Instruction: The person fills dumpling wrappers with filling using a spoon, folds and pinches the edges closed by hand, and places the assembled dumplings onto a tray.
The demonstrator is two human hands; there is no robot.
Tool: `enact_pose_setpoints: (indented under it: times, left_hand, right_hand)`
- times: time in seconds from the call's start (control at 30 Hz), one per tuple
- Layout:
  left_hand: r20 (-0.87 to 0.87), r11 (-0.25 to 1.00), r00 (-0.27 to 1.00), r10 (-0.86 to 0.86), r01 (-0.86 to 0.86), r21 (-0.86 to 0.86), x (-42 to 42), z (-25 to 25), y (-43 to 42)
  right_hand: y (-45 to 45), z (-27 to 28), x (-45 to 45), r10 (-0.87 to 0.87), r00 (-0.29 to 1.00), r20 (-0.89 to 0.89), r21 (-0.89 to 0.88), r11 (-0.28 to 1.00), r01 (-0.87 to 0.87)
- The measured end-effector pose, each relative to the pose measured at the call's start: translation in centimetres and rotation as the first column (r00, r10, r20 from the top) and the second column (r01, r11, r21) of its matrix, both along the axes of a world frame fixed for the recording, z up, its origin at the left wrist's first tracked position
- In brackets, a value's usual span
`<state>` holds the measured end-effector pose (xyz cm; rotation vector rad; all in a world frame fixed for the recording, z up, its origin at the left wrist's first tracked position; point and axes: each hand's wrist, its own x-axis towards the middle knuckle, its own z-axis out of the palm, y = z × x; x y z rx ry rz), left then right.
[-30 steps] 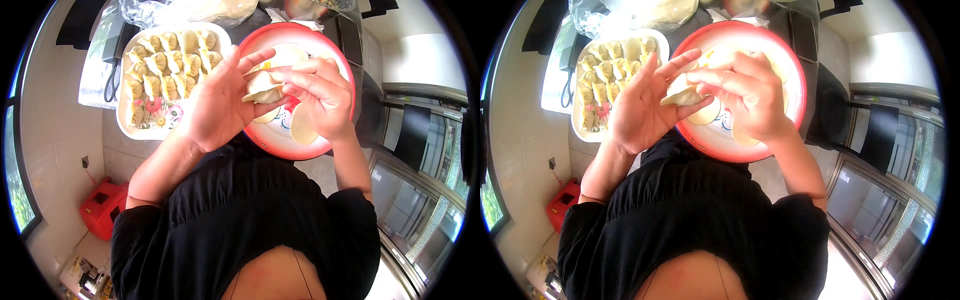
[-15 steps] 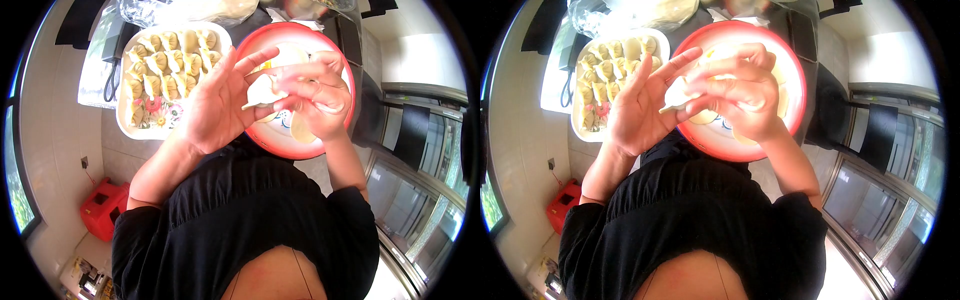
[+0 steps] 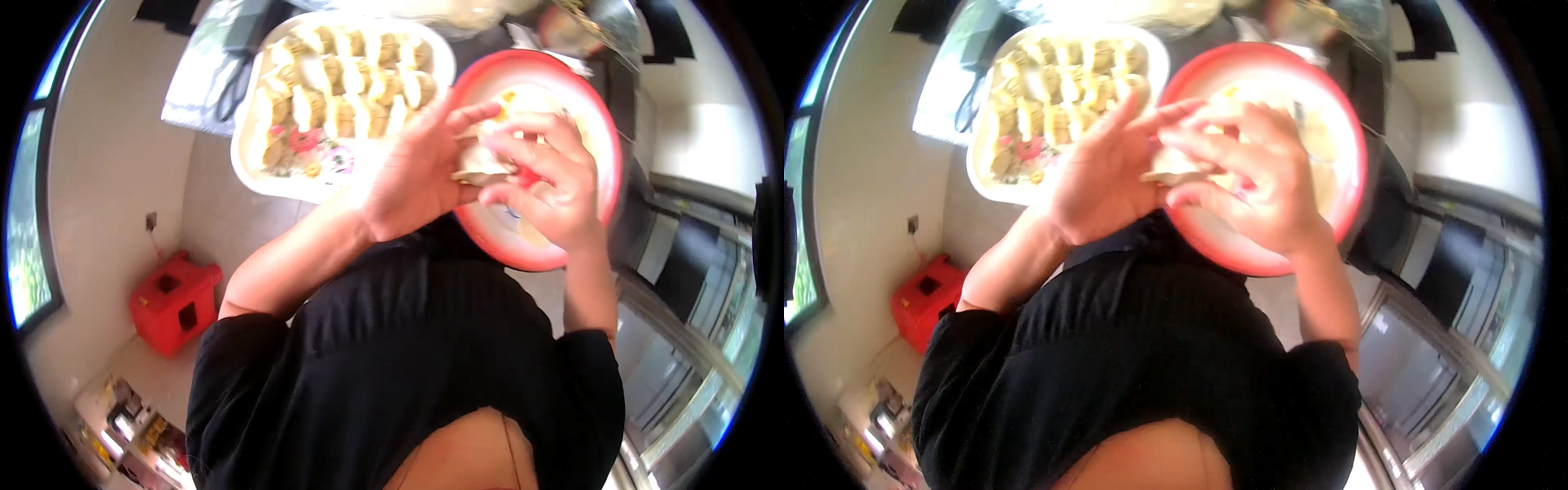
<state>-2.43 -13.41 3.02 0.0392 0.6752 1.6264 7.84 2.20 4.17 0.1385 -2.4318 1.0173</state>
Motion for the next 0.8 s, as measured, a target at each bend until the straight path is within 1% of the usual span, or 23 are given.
enact_pose_setpoints:
  times: [0.03,0.07,0.13,0.17,0.23,0.3,0.37,0.4,0.43,0.47,0.53,0.57,0.63,0.67,0.7,0.8]
  left_hand:
    - [0.009,0.999,1.000,-0.030,0.029,0.037,-0.1,-0.5,-0.6]
    - [0.033,1.000,0.999,-0.027,0.026,0.007,0.0,-0.5,-1.2]
    - [0.025,0.998,0.998,-0.064,0.064,0.005,0.0,-1.0,-2.8]
    - [0.016,0.997,0.997,-0.074,0.075,-0.024,0.1,-0.7,-3.6]
    - [-0.023,0.999,0.999,-0.036,0.035,-0.034,0.0,-1.1,-5.5]
    - [-0.076,0.998,0.997,0.014,-0.018,-0.055,-0.4,-0.8,-7.8]
    - [-0.188,0.988,0.974,0.130,-0.143,-0.056,-0.9,-0.4,-9.9]
    - [-0.240,0.978,0.954,0.182,-0.200,-0.056,-1.2,-0.4,-11.1]
    - [-0.435,0.960,0.873,0.219,-0.273,-0.064,-2.2,-1.1,-13.5]
    - [-0.519,0.916,0.801,0.298,-0.393,-0.081,-2.3,-1.4,-14.8]
    - [-0.751,0.841,0.619,0.232,-0.515,-0.165,-2.6,-0.2,-16.6]
    - [-0.783,0.809,0.574,0.239,-0.563,-0.166,-3.0,-0.1,-17.5]
    - [-0.824,0.744,0.505,0.257,-0.648,-0.165,-3.5,-0.1,-18.9]
    - [-0.826,0.738,0.501,0.258,-0.654,-0.165,-3.7,-0.1,-19.5]
    - [-0.828,0.733,0.498,0.258,-0.659,-0.167,-3.9,-0.2,-20.1]
    - [-0.833,0.717,0.486,0.264,-0.677,-0.167,-4.1,-0.4,-20.7]
  right_hand:
    - [-0.3,0.0,0.3,0.042,0.996,0.085,-0.002,0.999,-0.042]
    - [-0.8,0.1,0.5,0.080,0.982,0.171,-0.003,0.997,-0.081]
    - [-2.2,0.2,0.2,0.122,0.971,0.205,-0.038,0.992,-0.117]
    - [-2.8,0.3,0.0,0.148,0.963,0.224,-0.058,0.989,-0.138]
    - [-4.0,0.2,-0.6,0.173,0.957,0.233,-0.065,0.985,-0.162]
    - [-5.7,0.4,-1.7,0.138,0.963,0.230,-0.081,0.989,-0.122]
    - [-7.5,0.3,-3.3,0.116,0.974,0.194,-0.083,0.991,-0.101]
    - [-8.4,-0.1,-4.3,0.074,0.977,0.199,-0.090,0.994,-0.057]
    - [-9.6,-0.6,-6.1,0.096,0.965,0.242,-0.155,0.986,-0.059]
    - [-10.5,-1.2,-8.0,0.116,0.951,0.286,-0.215,0.975,-0.054]
    - [-11.7,-2.7,-10.2,0.102,0.942,0.318,-0.181,0.982,-0.045]
    - [-12.0,-3.3,-11.2,0.102,0.947,0.305,-0.170,0.984,-0.052]
    - [-12.9,-3.8,-12.3,0.101,0.922,0.375,-0.186,0.982,-0.032]
    - [-13.2,-4.1,-12.8,0.102,0.907,0.408,-0.191,0.981,-0.024]
    - [-13.4,-4.6,-13.1,0.106,0.929,0.354,-0.185,0.982,-0.042]
    - [-13.8,-5.2,-13.6,0.069,0.930,0.362,-0.212,0.977,0.010]
